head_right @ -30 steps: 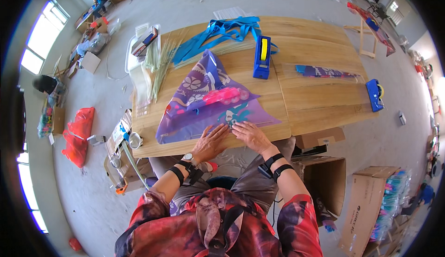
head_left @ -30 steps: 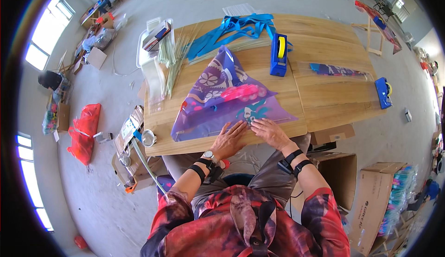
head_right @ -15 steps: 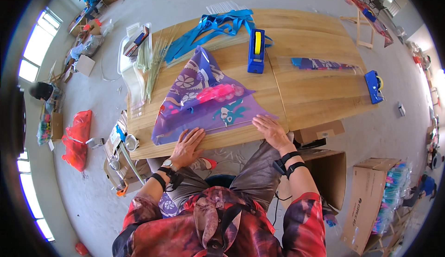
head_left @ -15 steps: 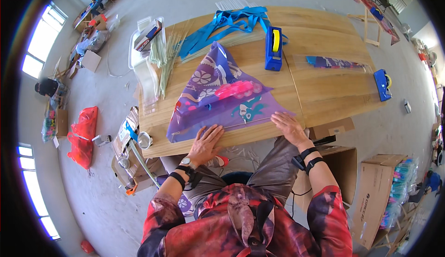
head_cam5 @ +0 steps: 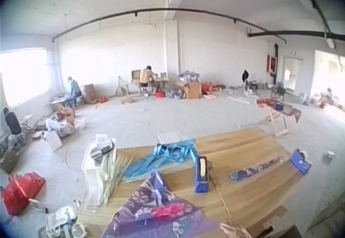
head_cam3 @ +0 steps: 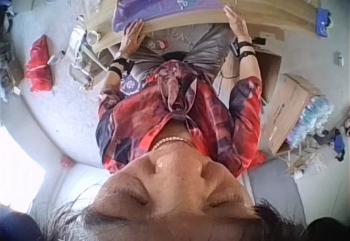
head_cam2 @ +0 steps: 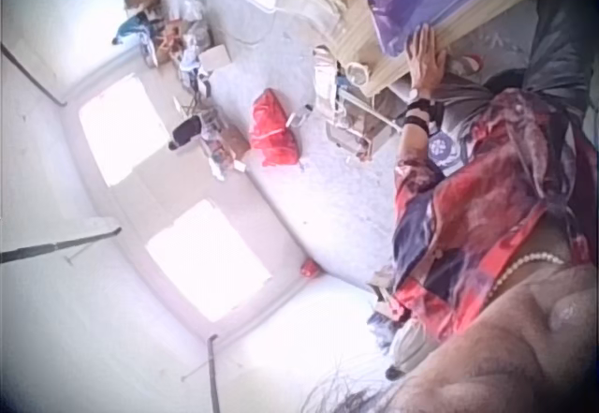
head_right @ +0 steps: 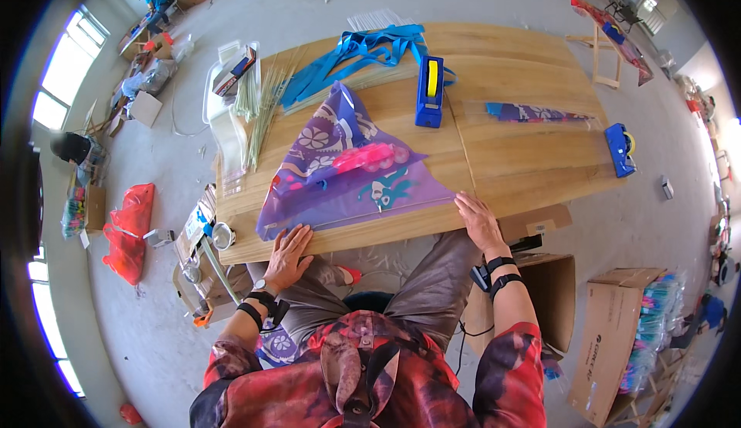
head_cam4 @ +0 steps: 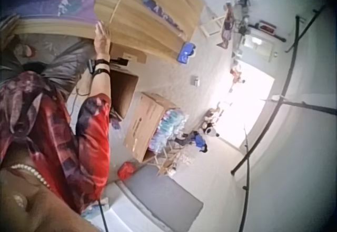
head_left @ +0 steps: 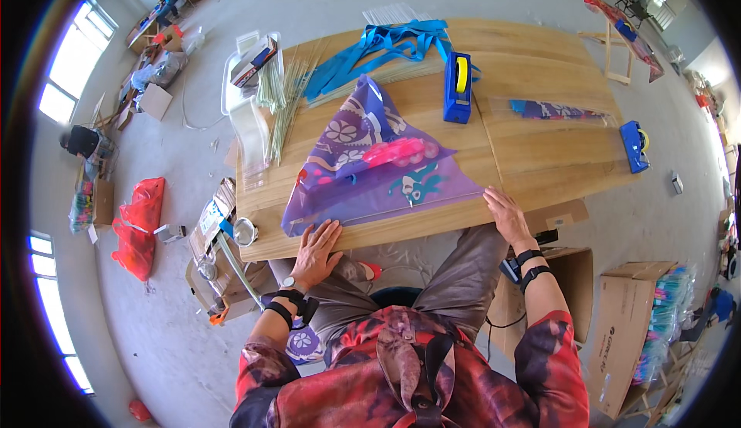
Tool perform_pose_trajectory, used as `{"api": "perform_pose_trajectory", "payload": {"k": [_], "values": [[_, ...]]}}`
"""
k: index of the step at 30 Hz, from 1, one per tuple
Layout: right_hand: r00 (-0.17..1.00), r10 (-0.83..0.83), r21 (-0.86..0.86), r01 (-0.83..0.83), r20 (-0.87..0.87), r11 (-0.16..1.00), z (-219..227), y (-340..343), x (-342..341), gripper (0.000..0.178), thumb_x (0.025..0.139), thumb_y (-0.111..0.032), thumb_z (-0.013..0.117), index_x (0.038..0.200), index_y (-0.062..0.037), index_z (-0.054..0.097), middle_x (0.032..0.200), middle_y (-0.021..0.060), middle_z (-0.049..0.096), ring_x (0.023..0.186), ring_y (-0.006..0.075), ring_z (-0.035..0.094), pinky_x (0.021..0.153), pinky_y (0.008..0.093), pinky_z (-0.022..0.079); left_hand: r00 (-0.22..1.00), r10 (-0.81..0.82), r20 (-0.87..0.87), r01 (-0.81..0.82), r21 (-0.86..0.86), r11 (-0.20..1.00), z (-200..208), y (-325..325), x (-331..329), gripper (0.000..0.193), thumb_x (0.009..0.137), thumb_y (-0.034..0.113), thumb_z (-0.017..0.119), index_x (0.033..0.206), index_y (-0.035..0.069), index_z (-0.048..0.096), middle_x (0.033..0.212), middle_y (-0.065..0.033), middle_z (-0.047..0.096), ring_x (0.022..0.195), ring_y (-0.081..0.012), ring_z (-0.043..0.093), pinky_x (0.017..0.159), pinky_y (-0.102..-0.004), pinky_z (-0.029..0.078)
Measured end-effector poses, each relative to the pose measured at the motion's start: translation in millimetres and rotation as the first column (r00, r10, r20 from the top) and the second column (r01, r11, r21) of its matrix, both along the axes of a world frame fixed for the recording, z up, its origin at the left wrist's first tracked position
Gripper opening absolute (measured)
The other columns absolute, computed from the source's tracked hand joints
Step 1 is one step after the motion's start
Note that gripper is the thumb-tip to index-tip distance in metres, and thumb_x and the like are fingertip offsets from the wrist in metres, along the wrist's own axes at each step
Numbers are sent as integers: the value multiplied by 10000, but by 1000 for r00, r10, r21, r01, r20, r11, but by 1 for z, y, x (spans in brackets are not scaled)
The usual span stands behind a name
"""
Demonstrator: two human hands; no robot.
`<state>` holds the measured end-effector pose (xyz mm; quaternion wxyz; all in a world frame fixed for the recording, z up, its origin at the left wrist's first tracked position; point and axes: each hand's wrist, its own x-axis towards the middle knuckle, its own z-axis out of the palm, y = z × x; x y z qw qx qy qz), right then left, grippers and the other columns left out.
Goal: Assemble a kite by attaching spars and structural components to the kite skin.
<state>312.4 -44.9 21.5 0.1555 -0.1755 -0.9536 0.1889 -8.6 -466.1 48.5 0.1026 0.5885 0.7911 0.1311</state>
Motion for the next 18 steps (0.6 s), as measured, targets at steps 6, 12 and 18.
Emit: {"api": "perform_pose_trajectory", "payload": {"k": [6,12,18], "values": [[996,-86,-15,86,18,996,4,-16,-11,396,996,-130,611,1386,-60,603,1388,121,599,1281,321,557,1071,432,463,997,75,19,-76,120,990,-19,6,8,688,915,253,683,1516,12,451,1531,-173,453,1452,-344,393,1204,-514,274],[980,-118,153,93,160,984,3,-22,-12,485,985,-190,639,1449,-82,546,1465,114,506,1362,300,470,1116,452,404,988,137,-69,-128,115,985,-18,17,21,711,902,261,690,1516,2,443,1501,-183,468,1439,-349,398,1203,-510,279],[967,-90,289,17,239,957,6,-22,-11,539,1016,-249,588,1502,-49,466,1523,111,476,1426,291,425,1191,442,340,984,151,-98,-141,100,985,-21,15,22,714,911,280,683,1522,3,438,1524,-175,455,1452,-334,389,1209,-511,276]]}}
